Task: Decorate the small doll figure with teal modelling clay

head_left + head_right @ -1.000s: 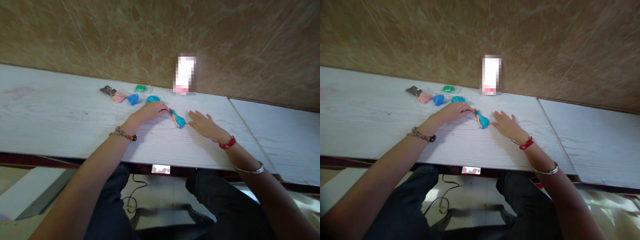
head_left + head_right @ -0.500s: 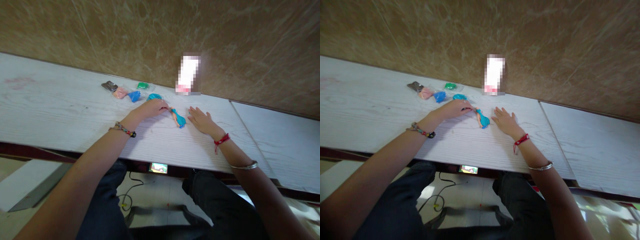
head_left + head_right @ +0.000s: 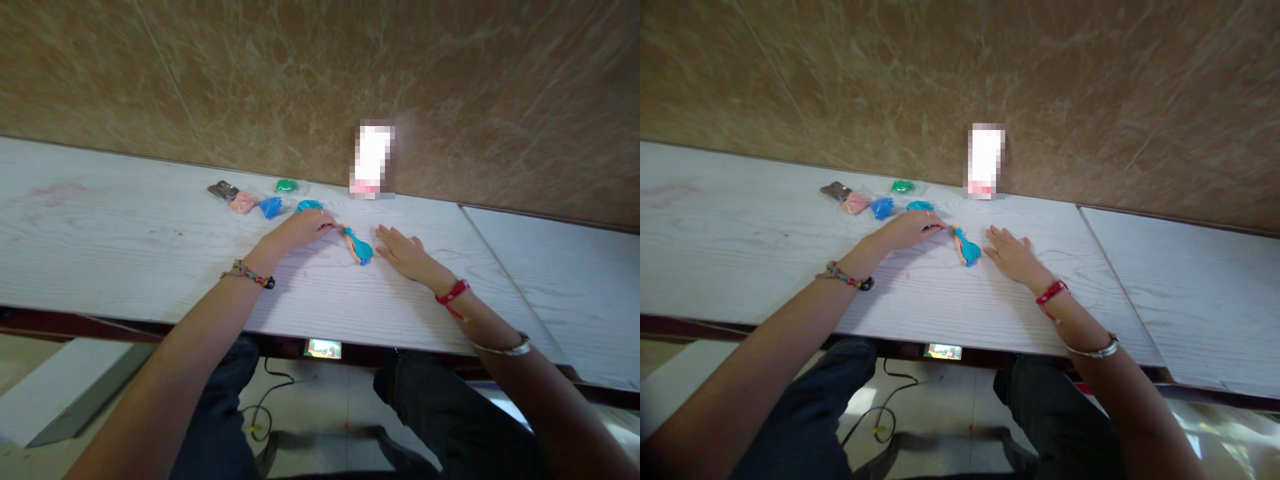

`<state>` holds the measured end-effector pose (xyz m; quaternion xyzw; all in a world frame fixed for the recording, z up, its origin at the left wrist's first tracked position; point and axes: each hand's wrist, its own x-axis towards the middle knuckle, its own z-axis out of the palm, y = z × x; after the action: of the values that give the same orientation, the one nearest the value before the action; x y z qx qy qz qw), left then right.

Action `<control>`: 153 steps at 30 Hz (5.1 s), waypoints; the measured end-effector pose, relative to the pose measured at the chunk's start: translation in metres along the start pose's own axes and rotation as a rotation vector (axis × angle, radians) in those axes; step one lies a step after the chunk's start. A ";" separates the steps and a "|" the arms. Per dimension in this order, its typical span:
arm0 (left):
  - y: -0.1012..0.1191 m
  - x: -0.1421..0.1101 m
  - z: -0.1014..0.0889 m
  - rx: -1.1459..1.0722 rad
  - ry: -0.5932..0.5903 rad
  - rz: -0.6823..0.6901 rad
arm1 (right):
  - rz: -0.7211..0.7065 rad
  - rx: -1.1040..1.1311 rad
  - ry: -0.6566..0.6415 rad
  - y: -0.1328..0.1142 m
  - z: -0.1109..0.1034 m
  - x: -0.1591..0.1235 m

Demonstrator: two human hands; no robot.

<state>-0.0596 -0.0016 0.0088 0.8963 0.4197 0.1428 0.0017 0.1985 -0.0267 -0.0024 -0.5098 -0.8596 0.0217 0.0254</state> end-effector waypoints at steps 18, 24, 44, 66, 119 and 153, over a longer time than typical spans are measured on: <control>-0.009 0.001 0.005 0.026 -0.015 0.023 | -0.012 0.059 0.102 0.012 0.008 0.001; -0.009 0.001 0.005 0.025 -0.018 0.011 | -0.006 -0.056 0.054 0.005 0.001 -0.006; -0.007 0.001 0.001 0.015 -0.063 -0.022 | 0.015 -0.067 0.006 -0.005 -0.005 -0.013; -0.005 0.001 -0.001 0.041 -0.058 -0.042 | 0.029 -0.040 0.069 -0.007 0.003 0.006; -0.008 0.001 0.003 -0.002 -0.052 -0.009 | 0.001 -0.012 0.013 0.007 0.000 -0.003; -0.007 0.001 0.003 -0.008 -0.050 -0.031 | 0.056 -0.023 -0.008 0.005 -0.007 -0.003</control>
<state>-0.0631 0.0040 0.0058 0.8930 0.4328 0.1222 0.0180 0.2043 -0.0269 0.0045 -0.5340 -0.8452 0.0143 0.0156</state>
